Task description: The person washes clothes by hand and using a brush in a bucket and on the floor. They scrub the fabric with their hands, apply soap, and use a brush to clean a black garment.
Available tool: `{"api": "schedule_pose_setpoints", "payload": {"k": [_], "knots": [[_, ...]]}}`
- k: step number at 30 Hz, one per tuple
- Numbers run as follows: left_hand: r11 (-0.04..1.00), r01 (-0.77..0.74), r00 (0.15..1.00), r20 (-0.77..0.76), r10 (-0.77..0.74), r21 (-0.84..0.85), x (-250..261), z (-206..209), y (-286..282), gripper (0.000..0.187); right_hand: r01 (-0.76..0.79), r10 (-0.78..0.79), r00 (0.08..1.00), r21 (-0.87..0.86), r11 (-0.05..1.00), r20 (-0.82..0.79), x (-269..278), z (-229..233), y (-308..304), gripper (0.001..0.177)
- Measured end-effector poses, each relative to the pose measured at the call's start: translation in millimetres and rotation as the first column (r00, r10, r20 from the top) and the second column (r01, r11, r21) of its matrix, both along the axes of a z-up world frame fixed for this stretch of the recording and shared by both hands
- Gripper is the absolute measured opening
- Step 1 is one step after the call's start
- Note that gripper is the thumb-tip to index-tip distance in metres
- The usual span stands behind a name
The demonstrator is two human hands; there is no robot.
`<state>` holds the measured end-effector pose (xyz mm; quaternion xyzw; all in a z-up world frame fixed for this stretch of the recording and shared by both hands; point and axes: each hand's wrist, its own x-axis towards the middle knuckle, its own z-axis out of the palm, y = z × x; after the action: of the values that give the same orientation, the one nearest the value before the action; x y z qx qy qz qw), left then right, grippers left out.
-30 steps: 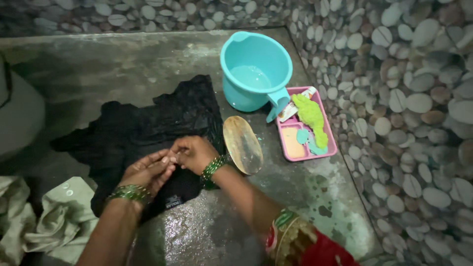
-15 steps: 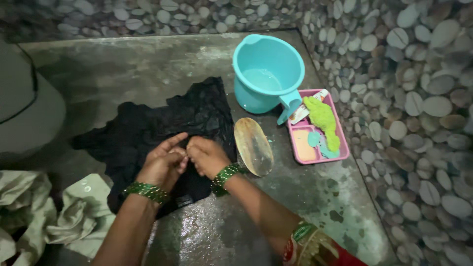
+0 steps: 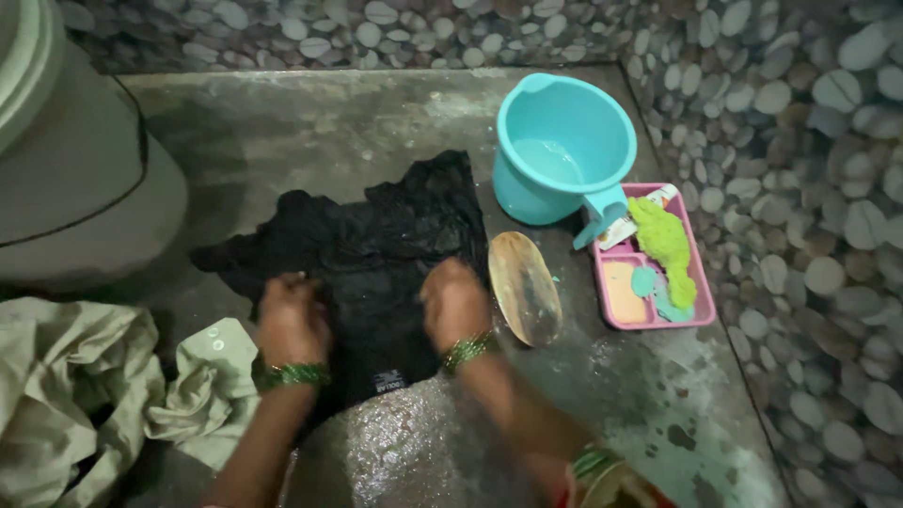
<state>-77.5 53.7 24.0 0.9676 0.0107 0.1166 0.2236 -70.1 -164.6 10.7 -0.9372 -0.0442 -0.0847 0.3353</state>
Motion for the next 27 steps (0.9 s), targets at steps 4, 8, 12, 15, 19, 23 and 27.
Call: {"api": "schedule_pose_setpoints", "payload": {"k": [4, 8, 12, 15, 19, 23, 27], "knots": [[0.772, 0.320, 0.924, -0.361, -0.126, 0.549, -26, 20, -42, 0.076, -0.284, 0.353, 0.922, -0.342, 0.896, 0.160, -43, 12, 6, 0.053], [0.707, 0.646, 0.648, -0.697, -0.308, 0.288, -2, 58, -6, 0.084, -0.403, 0.428, 0.903, -0.413, 0.817, -0.035, -25, 37, -23, 0.064], [0.815, 0.408, 0.737, -0.675, -0.029, 0.411, -3, 57, -45, 0.078, -0.204, 0.217, 0.976, -0.403, 0.892, -0.012, -40, 30, 21, 0.070], [0.808, 0.520, 0.714, -0.659, -0.234, 0.277, -29, 49, -52, 0.076, -0.593, 0.506, 0.805, -0.455, 0.665, -0.310, -21, 32, -16, 0.054], [0.769, 0.588, 0.759, -0.499, -0.418, 0.250, -45, 37, -44, 0.079, -0.329, 0.290, 0.905, -0.080, 0.941, -0.312, 8, 33, -27, 0.054], [0.733, 0.670, 0.617, -0.638, -0.462, 0.117, -67, 45, -46, 0.082, -0.449, 0.470, 0.881, -0.405, 0.796, -0.052, 0, 28, 5, 0.064], [0.796, 0.605, 0.642, -0.601, -0.476, 0.016, -61, 40, -51, 0.096, -0.401, 0.479, 0.876, -0.462, 0.791, 0.060, 30, 22, 12, 0.067]]}}
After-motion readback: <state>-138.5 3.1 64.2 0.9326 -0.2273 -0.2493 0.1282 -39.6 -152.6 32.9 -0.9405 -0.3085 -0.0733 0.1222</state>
